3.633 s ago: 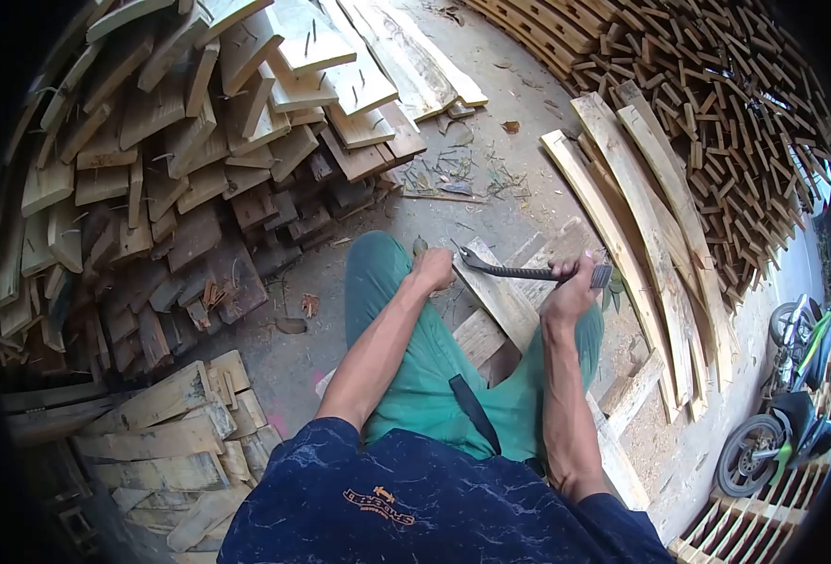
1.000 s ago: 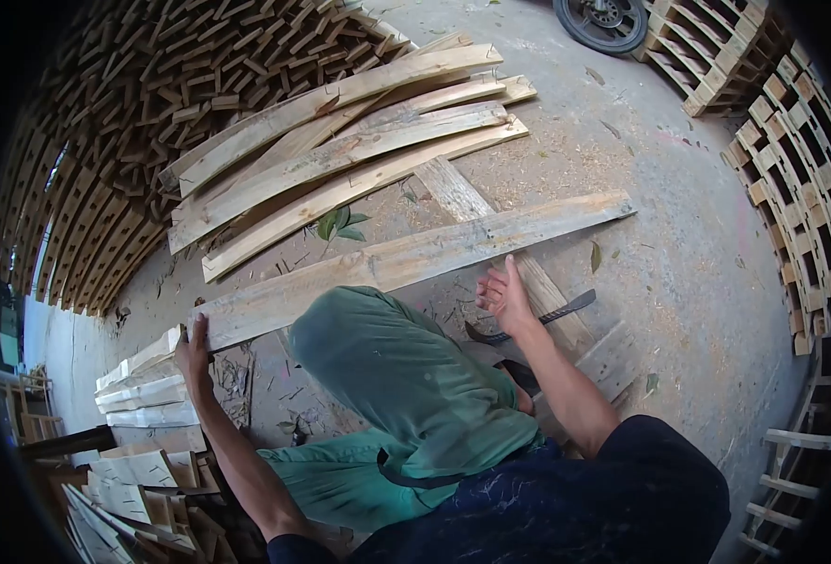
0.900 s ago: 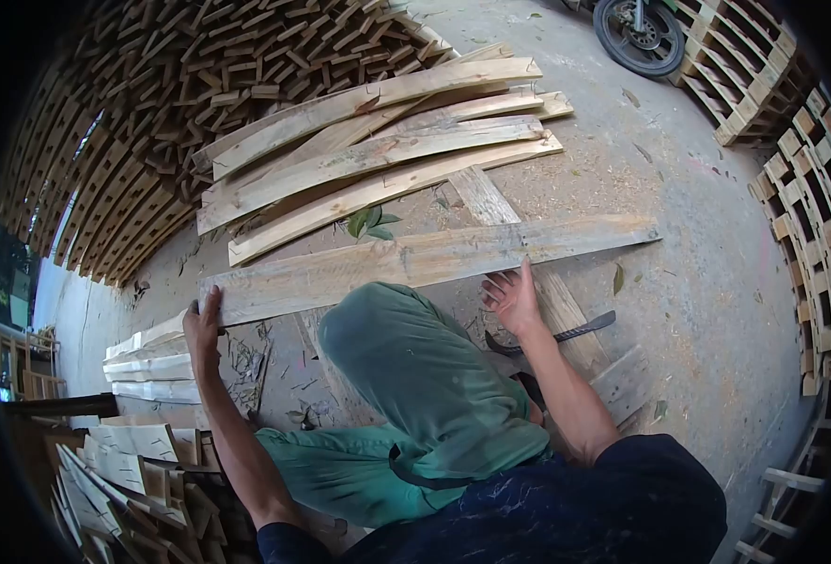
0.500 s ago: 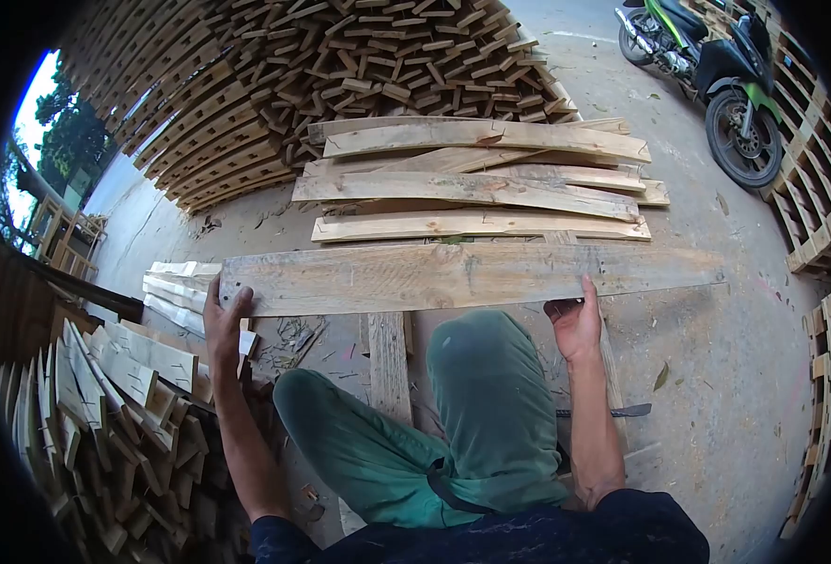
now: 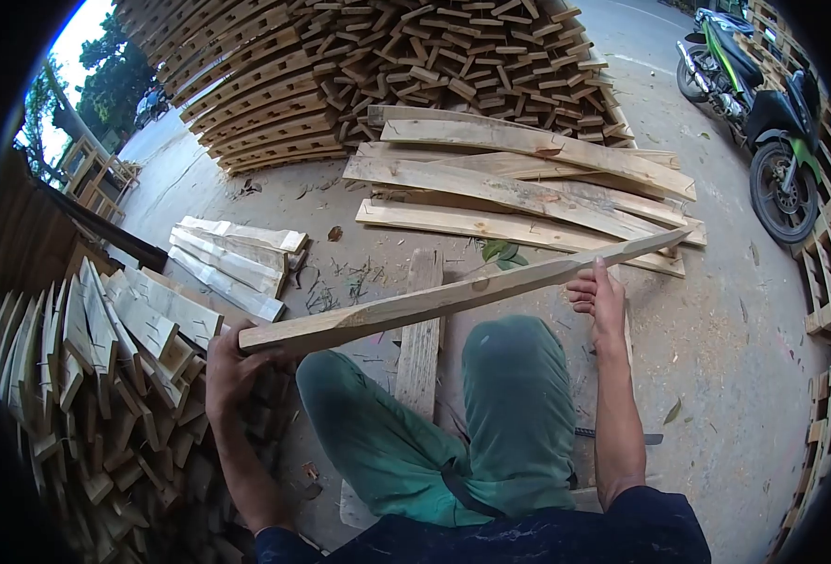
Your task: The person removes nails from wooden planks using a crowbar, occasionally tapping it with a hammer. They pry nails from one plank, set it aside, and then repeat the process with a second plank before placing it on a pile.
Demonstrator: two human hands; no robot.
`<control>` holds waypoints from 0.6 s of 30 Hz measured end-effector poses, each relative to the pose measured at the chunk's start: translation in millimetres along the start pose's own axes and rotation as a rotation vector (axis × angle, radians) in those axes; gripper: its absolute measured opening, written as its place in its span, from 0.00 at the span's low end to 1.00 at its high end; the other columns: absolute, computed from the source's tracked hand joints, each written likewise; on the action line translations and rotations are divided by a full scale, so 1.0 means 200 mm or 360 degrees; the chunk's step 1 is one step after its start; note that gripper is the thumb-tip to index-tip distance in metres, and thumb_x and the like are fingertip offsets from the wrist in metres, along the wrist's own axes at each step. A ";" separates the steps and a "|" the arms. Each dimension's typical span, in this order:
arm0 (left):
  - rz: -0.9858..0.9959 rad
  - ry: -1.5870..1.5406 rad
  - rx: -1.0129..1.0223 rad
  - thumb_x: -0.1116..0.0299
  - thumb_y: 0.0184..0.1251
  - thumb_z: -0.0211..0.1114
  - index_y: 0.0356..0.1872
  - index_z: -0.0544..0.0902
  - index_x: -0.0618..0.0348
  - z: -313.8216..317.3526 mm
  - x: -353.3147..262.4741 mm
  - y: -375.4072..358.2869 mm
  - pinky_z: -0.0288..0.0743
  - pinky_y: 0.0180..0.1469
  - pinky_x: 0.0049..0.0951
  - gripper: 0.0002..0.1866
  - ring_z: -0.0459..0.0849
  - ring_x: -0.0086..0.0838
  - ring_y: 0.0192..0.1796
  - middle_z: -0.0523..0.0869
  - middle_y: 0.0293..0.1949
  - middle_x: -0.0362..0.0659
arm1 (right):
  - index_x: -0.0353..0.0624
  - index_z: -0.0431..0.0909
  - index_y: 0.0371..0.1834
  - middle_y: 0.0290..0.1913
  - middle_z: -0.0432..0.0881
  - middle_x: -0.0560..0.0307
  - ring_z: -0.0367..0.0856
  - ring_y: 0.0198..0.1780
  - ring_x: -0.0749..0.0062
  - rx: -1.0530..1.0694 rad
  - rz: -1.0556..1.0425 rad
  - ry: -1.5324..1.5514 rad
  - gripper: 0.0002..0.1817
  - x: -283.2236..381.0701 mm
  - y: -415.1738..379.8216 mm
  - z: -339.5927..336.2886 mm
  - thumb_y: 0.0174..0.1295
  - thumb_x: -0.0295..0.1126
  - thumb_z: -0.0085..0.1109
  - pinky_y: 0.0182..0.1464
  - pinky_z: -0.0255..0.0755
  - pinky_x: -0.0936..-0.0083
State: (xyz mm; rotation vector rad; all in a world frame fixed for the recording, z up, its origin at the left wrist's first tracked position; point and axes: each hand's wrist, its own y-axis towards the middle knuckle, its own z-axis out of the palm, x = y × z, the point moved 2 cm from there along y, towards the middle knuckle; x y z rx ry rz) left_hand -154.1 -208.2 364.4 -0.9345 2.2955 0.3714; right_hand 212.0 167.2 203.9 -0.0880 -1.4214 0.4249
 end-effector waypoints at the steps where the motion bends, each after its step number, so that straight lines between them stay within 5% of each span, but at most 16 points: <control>1: -0.0027 0.0234 0.0063 0.62 0.47 0.80 0.43 0.84 0.67 0.05 0.00 0.03 0.79 0.47 0.36 0.24 0.89 0.39 0.44 0.88 0.37 0.56 | 0.37 0.79 0.43 0.31 0.85 0.53 0.80 0.27 0.76 0.0060 -0.0230 -0.0069 0.25 0.03 -0.05 0.03 0.69 0.53 0.55 0.29 0.74 0.81; 3: -0.0045 0.0381 0.0114 0.51 0.48 0.79 0.39 0.83 0.70 0.14 0.10 0.07 0.78 0.43 0.37 0.29 0.89 0.40 0.38 0.86 0.33 0.58 | 0.38 0.80 0.44 0.32 0.85 0.55 0.79 0.28 0.80 0.0197 -0.0578 -0.0097 0.14 0.12 -0.20 0.11 0.73 0.40 0.53 0.32 0.74 0.83; 5: -0.0052 0.0363 0.0194 0.52 0.48 0.79 0.39 0.83 0.71 0.21 0.19 0.11 0.78 0.43 0.36 0.29 0.88 0.39 0.37 0.86 0.32 0.57 | 0.37 0.81 0.40 0.31 0.85 0.56 0.80 0.29 0.80 0.0396 -0.0813 -0.0066 0.13 0.26 -0.43 0.23 0.72 0.37 0.55 0.33 0.74 0.82; 8: 0.0070 0.0212 0.0356 0.54 0.53 0.78 0.39 0.83 0.72 0.33 0.29 0.12 0.77 0.38 0.33 0.27 0.84 0.31 0.31 0.87 0.29 0.50 | 0.35 0.82 0.32 0.27 0.85 0.58 0.80 0.29 0.81 0.1195 -0.0775 -0.0072 0.12 0.50 -0.85 0.40 0.68 0.34 0.59 0.32 0.74 0.81; 10: -0.0272 -0.0409 0.0367 0.57 0.58 0.75 0.38 0.83 0.69 0.40 0.38 0.13 0.75 0.35 0.28 0.21 0.82 0.23 0.30 0.87 0.30 0.43 | 0.35 0.80 0.26 0.23 0.81 0.55 0.79 0.23 0.71 0.1909 -0.0968 -0.0040 0.10 0.62 -1.04 0.51 0.64 0.28 0.61 0.27 0.71 0.74; 12: -0.0229 -0.0471 0.0240 0.58 0.63 0.71 0.38 0.83 0.67 0.44 0.35 0.09 0.73 0.36 0.24 0.18 0.80 0.20 0.31 0.86 0.31 0.40 | 0.37 0.71 0.20 0.17 0.70 0.57 0.72 0.18 0.62 0.2018 -0.1202 0.0506 0.14 0.60 -1.21 0.62 0.63 0.30 0.58 0.24 0.67 0.68; 13: -0.0211 -0.0434 0.0275 0.58 0.64 0.70 0.39 0.83 0.68 0.46 0.39 0.08 0.73 0.37 0.24 0.19 0.80 0.20 0.32 0.86 0.32 0.40 | 0.37 0.71 0.20 0.17 0.70 0.57 0.72 0.18 0.62 0.1922 -0.1172 0.0518 0.14 0.60 -1.24 0.62 0.63 0.30 0.58 0.24 0.67 0.68; 16: -0.0210 -0.0445 0.0385 0.57 0.66 0.69 0.44 0.84 0.69 0.48 0.47 0.09 0.73 0.42 0.23 0.20 0.79 0.21 0.35 0.86 0.34 0.40 | 0.42 0.78 0.22 0.14 0.73 0.56 0.71 0.16 0.67 0.2403 -0.1130 0.0603 0.14 0.68 -1.26 0.63 0.55 0.39 0.68 0.19 0.65 0.67; 18: -0.0157 -0.0467 0.0301 0.57 0.66 0.69 0.45 0.83 0.69 0.48 0.51 0.09 0.73 0.42 0.23 0.21 0.79 0.20 0.35 0.86 0.35 0.41 | 0.43 0.69 0.15 0.10 0.67 0.58 0.66 0.11 0.66 0.2377 -0.1065 0.0141 0.17 0.72 -1.28 0.63 0.51 0.34 0.68 0.16 0.58 0.69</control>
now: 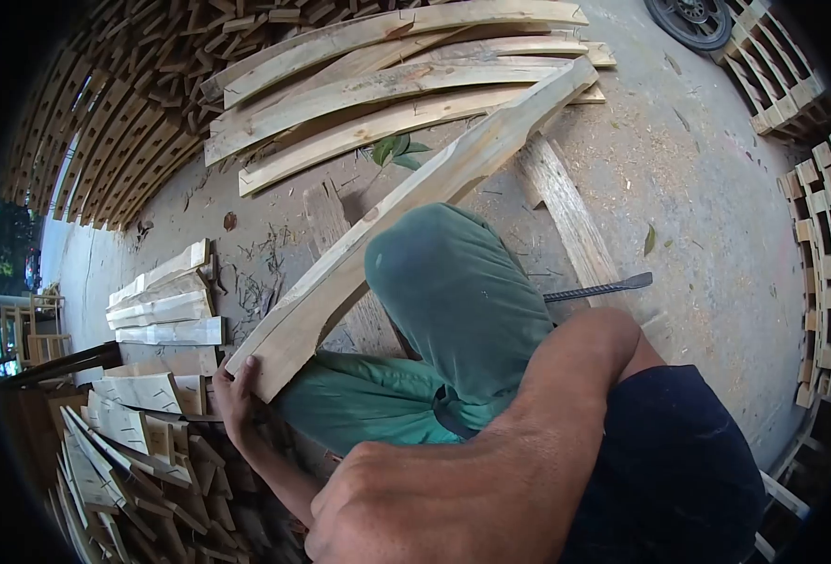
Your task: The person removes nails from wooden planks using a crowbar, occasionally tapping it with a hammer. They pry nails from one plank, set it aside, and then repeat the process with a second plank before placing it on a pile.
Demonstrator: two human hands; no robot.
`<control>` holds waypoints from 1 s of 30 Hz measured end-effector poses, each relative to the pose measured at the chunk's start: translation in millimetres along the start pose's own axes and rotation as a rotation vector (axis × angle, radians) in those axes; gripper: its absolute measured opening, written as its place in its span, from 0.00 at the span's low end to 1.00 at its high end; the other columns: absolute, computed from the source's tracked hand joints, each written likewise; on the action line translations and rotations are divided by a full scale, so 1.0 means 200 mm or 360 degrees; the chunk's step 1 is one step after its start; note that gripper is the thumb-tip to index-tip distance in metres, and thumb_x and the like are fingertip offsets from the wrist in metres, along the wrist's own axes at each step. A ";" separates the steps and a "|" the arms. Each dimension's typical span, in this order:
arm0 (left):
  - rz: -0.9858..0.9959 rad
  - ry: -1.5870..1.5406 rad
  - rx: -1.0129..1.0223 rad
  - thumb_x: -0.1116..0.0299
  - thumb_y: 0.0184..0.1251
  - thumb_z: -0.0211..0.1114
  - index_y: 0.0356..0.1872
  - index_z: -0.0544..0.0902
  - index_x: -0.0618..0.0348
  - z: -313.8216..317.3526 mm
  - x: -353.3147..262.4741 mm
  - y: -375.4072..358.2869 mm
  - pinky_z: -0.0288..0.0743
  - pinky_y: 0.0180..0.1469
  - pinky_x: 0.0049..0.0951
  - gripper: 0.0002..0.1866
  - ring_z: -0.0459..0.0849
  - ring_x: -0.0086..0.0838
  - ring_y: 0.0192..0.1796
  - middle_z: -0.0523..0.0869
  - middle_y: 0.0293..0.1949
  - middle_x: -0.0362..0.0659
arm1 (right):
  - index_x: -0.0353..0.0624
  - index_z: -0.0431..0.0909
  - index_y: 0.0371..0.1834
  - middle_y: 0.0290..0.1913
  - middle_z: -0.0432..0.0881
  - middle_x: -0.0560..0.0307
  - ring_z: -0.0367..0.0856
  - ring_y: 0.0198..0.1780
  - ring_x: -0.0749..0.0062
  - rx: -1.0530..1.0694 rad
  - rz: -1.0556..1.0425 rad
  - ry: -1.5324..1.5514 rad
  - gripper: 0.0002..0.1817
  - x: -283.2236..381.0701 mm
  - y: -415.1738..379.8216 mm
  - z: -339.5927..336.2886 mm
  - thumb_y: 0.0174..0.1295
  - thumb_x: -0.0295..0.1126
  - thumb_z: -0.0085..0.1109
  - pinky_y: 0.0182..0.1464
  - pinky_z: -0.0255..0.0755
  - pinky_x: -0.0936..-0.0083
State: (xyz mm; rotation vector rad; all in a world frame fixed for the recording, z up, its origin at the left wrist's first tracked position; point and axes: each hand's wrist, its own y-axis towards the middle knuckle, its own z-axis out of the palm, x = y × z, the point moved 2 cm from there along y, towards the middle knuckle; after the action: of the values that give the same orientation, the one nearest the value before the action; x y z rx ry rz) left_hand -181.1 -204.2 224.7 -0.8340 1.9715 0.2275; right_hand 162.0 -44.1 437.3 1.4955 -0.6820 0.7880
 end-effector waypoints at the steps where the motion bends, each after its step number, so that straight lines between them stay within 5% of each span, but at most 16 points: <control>1: -0.0038 0.0083 0.0035 0.57 0.66 0.69 0.46 0.82 0.69 -0.04 0.04 0.02 0.73 0.42 0.24 0.21 0.79 0.20 0.36 0.86 0.36 0.41 | 0.42 0.68 0.15 0.11 0.68 0.55 0.68 0.12 0.64 -0.0151 -0.0170 0.0025 0.17 -0.04 -0.02 0.04 0.52 0.34 0.68 0.16 0.59 0.68; 7: -0.0093 -0.0047 0.0081 0.59 0.64 0.71 0.44 0.83 0.69 -0.01 0.01 0.03 0.73 0.43 0.24 0.20 0.79 0.21 0.37 0.86 0.36 0.42 | 0.41 0.69 0.19 0.14 0.73 0.49 0.78 0.18 0.58 -0.0258 -0.0398 0.0022 0.19 -0.05 -0.07 0.00 0.55 0.39 0.68 0.18 0.64 0.65; 9: -0.0066 -0.0052 0.0062 0.59 0.63 0.71 0.45 0.83 0.70 0.01 -0.05 0.01 0.73 0.42 0.24 0.20 0.79 0.21 0.37 0.86 0.36 0.42 | 0.39 0.71 0.20 0.16 0.75 0.54 0.75 0.19 0.67 -0.0318 -0.0483 -0.0743 0.12 -0.06 -0.13 -0.09 0.55 0.31 0.62 0.23 0.70 0.69; 10: -0.0019 0.0002 0.0076 0.60 0.63 0.71 0.45 0.82 0.70 -0.01 -0.04 0.02 0.74 0.42 0.25 0.21 0.81 0.22 0.37 0.86 0.36 0.43 | 0.37 0.74 0.24 0.20 0.71 0.57 0.74 0.25 0.67 -0.0390 -0.0313 -0.0935 0.14 -0.08 -0.18 -0.13 0.65 0.34 0.59 0.29 0.66 0.73; 11: -0.0035 -0.0057 0.0051 0.60 0.62 0.72 0.44 0.82 0.70 0.00 -0.07 0.00 0.75 0.41 0.25 0.21 0.81 0.22 0.36 0.86 0.35 0.42 | 0.39 0.77 0.28 0.24 0.75 0.57 0.74 0.27 0.72 -0.0609 -0.0063 -0.0797 0.13 -0.10 -0.24 -0.26 0.68 0.34 0.57 0.29 0.67 0.73; 12: -0.0055 -0.0127 0.0007 0.59 0.61 0.73 0.43 0.82 0.70 0.02 -0.12 -0.01 0.75 0.40 0.25 0.21 0.82 0.22 0.35 0.87 0.35 0.42 | 0.39 0.77 0.30 0.27 0.78 0.60 0.74 0.29 0.77 -0.1172 0.0629 -0.0503 0.13 -0.13 -0.34 -0.38 0.70 0.35 0.55 0.32 0.68 0.75; 13: -0.0074 -0.0164 -0.0035 0.59 0.59 0.74 0.42 0.83 0.70 0.04 -0.13 -0.02 0.76 0.40 0.25 0.22 0.83 0.22 0.35 0.87 0.34 0.42 | 0.38 0.77 0.33 0.27 0.78 0.62 0.74 0.30 0.80 -0.1834 0.0530 -0.0568 0.14 -0.31 -0.42 -0.52 0.71 0.37 0.53 0.35 0.69 0.78; 15: -0.0059 -0.0069 -0.0111 0.56 0.57 0.75 0.40 0.84 0.69 0.01 -0.16 -0.04 0.76 0.38 0.26 0.23 0.83 0.22 0.34 0.87 0.32 0.42 | 0.43 0.76 0.38 0.31 0.75 0.63 0.71 0.29 0.82 -0.2598 0.0669 -0.0374 0.12 -0.73 -0.85 -0.81 0.71 0.40 0.54 0.33 0.69 0.81; 17: -0.0064 0.0100 -0.0115 0.51 0.54 0.77 0.38 0.85 0.67 -0.03 -0.18 -0.04 0.77 0.38 0.26 0.25 0.84 0.21 0.33 0.87 0.29 0.44 | 0.46 0.74 0.45 0.34 0.72 0.65 0.70 0.31 0.80 -0.3058 0.0884 0.0117 0.21 -1.05 -1.24 -0.87 0.68 0.54 0.56 0.32 0.68 0.78; 18: 0.0024 0.0097 -0.0180 0.48 0.52 0.77 0.37 0.86 0.66 -0.04 -0.25 -0.06 0.78 0.38 0.28 0.27 0.86 0.26 0.33 0.87 0.29 0.47 | 0.45 0.72 0.57 0.42 0.78 0.58 0.77 0.36 0.73 -0.3230 0.1050 0.0260 0.30 -1.16 -1.40 -0.88 0.66 0.60 0.55 0.37 0.74 0.76; 19: 0.0100 0.0153 -0.0200 0.45 0.52 0.76 0.37 0.86 0.65 -0.06 -0.29 -0.07 0.78 0.38 0.31 0.29 0.87 0.30 0.34 0.88 0.30 0.48 | 0.43 0.65 0.69 0.59 0.77 0.49 0.80 0.52 0.63 -0.2730 0.1127 0.0325 0.36 -1.49 -1.95 -1.10 0.67 0.59 0.53 0.52 0.76 0.69; 20: 0.0175 0.0221 -0.0187 0.42 0.52 0.75 0.38 0.86 0.65 -0.08 -0.32 -0.08 0.78 0.39 0.33 0.30 0.87 0.35 0.34 0.88 0.30 0.50 | 0.45 0.59 0.75 0.71 0.68 0.48 0.71 0.67 0.60 -0.2727 0.1019 0.0367 0.39 -1.32 -1.63 -0.93 0.69 0.58 0.52 0.67 0.66 0.63; 22: 0.0224 0.0308 -0.0162 0.46 0.54 0.76 0.37 0.84 0.63 -0.10 -0.39 -0.09 0.76 0.38 0.29 0.26 0.83 0.25 0.33 0.86 0.28 0.45 | 0.45 0.59 0.75 0.71 0.68 0.48 0.71 0.67 0.60 -0.2542 0.1022 0.0360 0.39 -1.29 -1.49 -0.93 0.69 0.58 0.52 0.67 0.66 0.63; 27: 0.0475 0.0580 -0.0230 0.39 0.52 0.74 0.36 0.83 0.60 -0.14 -0.58 -0.17 0.76 0.37 0.32 0.30 0.84 0.32 0.31 0.83 0.25 0.47 | 0.46 0.59 0.75 0.71 0.68 0.50 0.69 0.68 0.60 -0.2376 0.0617 0.0505 0.38 -1.07 -1.88 -0.59 0.69 0.58 0.52 0.69 0.64 0.62; 30: 0.0615 0.0538 -0.0294 0.38 0.52 0.74 0.39 0.82 0.59 -0.18 -0.60 -0.20 0.76 0.38 0.33 0.31 0.84 0.34 0.33 0.84 0.27 0.48 | 0.47 0.60 0.74 0.71 0.68 0.51 0.68 0.69 0.61 -0.2268 0.0366 0.0589 0.38 -1.02 -1.34 -0.81 0.70 0.58 0.52 0.70 0.62 0.62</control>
State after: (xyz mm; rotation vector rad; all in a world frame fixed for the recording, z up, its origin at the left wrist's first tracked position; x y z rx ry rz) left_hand -142.6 -195.5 350.9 -0.6278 2.4537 0.5297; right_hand 242.5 130.1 116.7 -0.0189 -0.8397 0.4838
